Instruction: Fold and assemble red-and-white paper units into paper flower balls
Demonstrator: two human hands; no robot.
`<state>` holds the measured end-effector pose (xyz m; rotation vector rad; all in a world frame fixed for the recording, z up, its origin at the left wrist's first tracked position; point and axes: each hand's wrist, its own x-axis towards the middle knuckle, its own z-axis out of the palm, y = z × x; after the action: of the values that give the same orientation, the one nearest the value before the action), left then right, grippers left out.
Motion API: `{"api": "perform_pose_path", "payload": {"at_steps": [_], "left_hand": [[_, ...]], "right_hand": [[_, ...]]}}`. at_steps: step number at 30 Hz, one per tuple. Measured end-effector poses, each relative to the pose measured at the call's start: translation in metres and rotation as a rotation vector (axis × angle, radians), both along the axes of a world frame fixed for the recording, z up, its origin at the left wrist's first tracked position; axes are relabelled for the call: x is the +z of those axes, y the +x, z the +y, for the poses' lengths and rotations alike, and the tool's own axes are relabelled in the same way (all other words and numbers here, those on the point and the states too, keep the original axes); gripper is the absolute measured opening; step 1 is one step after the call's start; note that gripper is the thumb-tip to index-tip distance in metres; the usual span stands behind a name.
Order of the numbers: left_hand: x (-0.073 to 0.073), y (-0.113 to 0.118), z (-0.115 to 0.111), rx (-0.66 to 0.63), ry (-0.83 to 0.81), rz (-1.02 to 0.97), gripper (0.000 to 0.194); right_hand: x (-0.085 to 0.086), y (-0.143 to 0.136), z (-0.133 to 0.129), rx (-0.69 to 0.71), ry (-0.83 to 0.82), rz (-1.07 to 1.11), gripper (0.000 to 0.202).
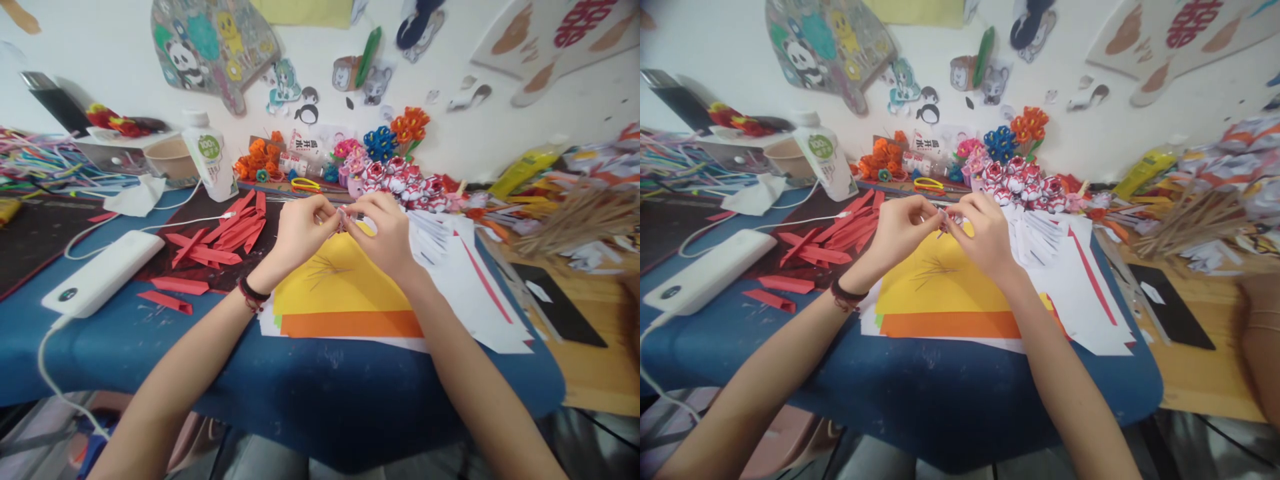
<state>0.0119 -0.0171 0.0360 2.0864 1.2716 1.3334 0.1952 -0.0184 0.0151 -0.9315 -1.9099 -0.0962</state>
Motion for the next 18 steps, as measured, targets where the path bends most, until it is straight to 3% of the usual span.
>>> {"api": "perform_pose_path", "payload": {"at_steps": [4, 9, 14, 18], "left_hand": [[0.0, 0.0, -0.003, -0.059, 0.075, 0.133, 0.014], [-0.005, -0.001, -0.002, -0.069, 0.188, 0.236, 0.013], [-0.006, -0.002, 0.001, -0.114, 0.195, 0.206, 0.012], [-0.003, -0.002, 0.003, -0.146, 0.225, 0.17, 0.011]], "right_hand": [[0.001, -0.002, -0.002, 0.029, -0.016, 0.025, 0.014], [0.003, 0.0, -0.003, 0.106, -0.265, 0.257, 0.005], [0.007, 0.002, -0.003, 0.116, -0.495, 0.54, 0.023], [0.011, 0.004, -0.001, 0.135, -0.604, 0.569, 0.034]]}}
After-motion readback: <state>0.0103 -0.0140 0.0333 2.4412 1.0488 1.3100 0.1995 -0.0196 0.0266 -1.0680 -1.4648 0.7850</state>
